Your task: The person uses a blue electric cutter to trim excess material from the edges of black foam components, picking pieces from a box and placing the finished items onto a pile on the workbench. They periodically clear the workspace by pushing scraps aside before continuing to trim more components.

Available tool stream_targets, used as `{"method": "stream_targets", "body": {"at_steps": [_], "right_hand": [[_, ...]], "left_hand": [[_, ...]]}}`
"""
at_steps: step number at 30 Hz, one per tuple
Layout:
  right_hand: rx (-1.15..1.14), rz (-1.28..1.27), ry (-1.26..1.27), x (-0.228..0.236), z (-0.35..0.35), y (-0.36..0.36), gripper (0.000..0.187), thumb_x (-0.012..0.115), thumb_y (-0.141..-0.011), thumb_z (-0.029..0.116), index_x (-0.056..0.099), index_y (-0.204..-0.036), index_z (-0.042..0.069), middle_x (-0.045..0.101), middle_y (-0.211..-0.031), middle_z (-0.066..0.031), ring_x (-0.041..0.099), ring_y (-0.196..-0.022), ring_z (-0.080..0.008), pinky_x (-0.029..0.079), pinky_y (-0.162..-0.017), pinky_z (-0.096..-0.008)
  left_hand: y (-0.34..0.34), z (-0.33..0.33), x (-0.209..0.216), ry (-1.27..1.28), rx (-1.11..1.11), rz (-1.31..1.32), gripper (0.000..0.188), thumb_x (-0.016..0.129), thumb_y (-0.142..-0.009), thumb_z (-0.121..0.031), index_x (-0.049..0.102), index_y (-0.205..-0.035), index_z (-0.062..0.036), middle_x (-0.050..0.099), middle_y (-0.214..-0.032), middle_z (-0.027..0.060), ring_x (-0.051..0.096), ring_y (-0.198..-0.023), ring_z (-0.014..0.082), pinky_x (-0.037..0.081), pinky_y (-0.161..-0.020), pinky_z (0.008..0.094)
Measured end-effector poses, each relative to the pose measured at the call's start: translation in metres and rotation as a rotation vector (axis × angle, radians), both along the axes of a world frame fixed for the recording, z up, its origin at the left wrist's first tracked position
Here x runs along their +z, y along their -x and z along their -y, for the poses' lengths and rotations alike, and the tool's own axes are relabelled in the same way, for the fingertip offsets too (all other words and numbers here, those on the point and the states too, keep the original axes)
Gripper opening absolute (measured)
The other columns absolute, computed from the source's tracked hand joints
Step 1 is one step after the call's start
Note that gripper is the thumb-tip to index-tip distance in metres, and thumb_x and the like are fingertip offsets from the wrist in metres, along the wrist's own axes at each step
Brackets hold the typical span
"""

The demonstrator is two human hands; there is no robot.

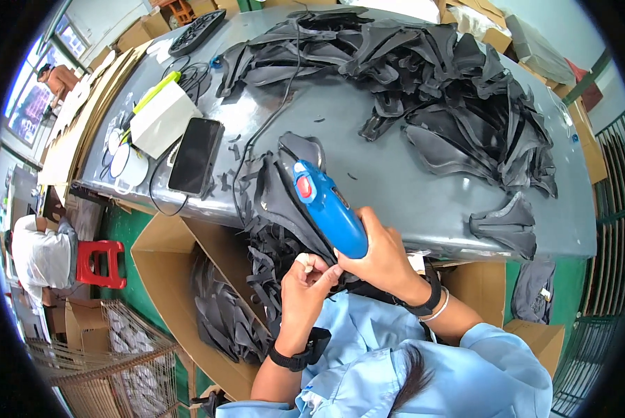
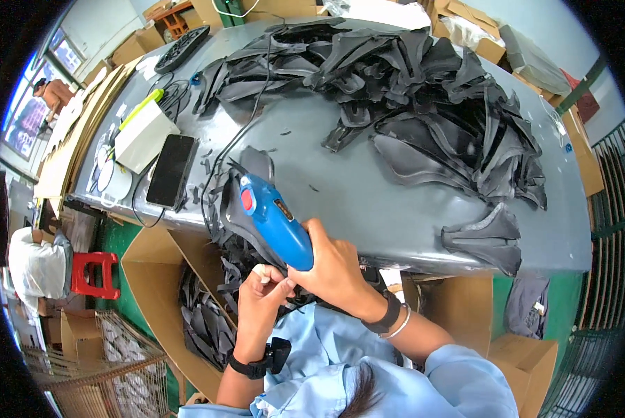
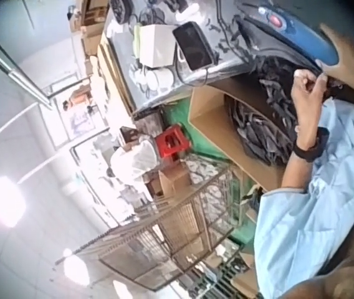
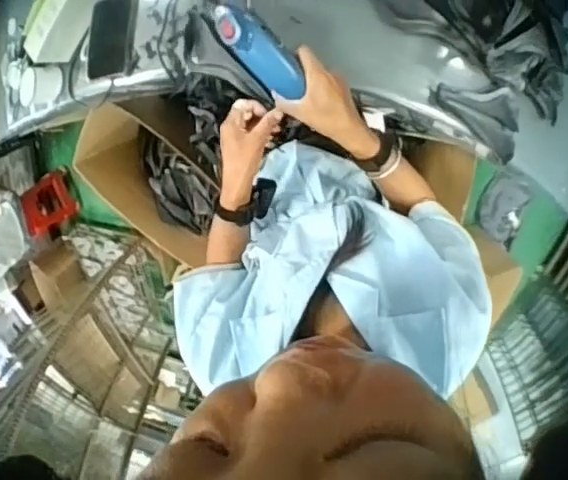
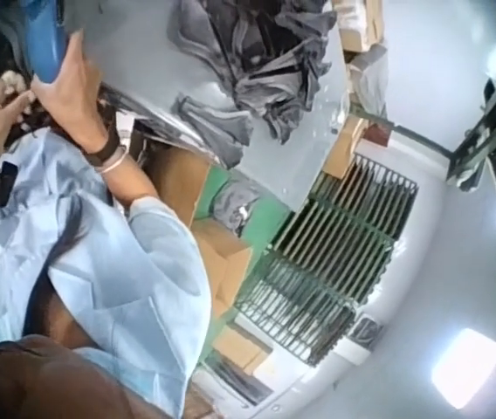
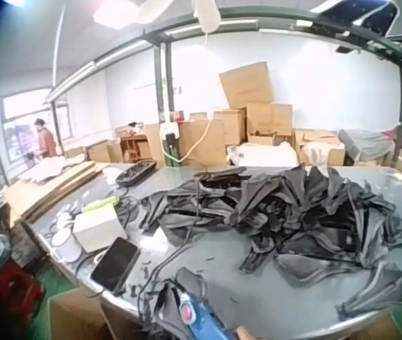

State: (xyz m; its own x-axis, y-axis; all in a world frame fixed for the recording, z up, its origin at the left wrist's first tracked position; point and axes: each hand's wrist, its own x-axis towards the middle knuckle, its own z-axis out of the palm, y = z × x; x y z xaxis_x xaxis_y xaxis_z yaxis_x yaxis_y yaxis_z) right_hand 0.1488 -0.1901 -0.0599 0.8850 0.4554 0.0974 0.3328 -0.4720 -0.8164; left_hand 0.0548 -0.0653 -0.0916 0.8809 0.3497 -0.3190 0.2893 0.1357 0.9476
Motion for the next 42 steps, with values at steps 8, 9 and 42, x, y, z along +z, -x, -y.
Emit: {"method": "stream_targets", "body": {"at_steps": [8, 9, 42], "right_hand": [[0.053, 0.005, 0.032, -0.009, -0.003, 0.014, 0.046, 0.073, -0.067, 0.018, 0.047, -0.101, 0.002, 0.062, -0.075, -0.0195, 0.063, -0.069, -0.0381, 0.050, -0.060, -0.0420], [0.056, 0.003, 0.036, -0.009, -0.002, 0.014, 0.046, 0.073, -0.066, 0.018, 0.047, -0.101, 0.002, 0.062, -0.075, -0.0195, 0.063, -0.069, -0.0380, 0.050, -0.060, -0.0419], [0.138, 0.042, -0.015, -0.013, -0.005, 0.010, 0.045, 0.070, -0.065, 0.013, 0.046, -0.101, 0.003, 0.061, -0.073, -0.0196, 0.062, -0.068, -0.0393, 0.049, -0.060, -0.0427]], "left_hand": [[0.007, -0.011, -0.002, -0.136, -0.094, -0.197, 0.017, 0.057, -0.086, -0.011, 0.057, -0.089, 0.0056, 0.064, -0.076, 0.0085, 0.063, -0.064, 0.0128, 0.050, -0.057, 0.0246], [0.007, -0.013, 0.001, -0.183, -0.122, -0.230, 0.018, 0.055, -0.084, -0.010, 0.058, -0.091, 0.0068, 0.065, -0.078, 0.0096, 0.064, -0.065, 0.0137, 0.051, -0.058, 0.0246], [0.018, -0.007, -0.022, 0.222, -0.138, -0.055, 0.020, 0.068, -0.083, -0.018, 0.055, -0.080, -0.0026, 0.062, -0.071, 0.0062, 0.058, -0.056, 0.0111, 0.047, -0.051, 0.0264]]}}
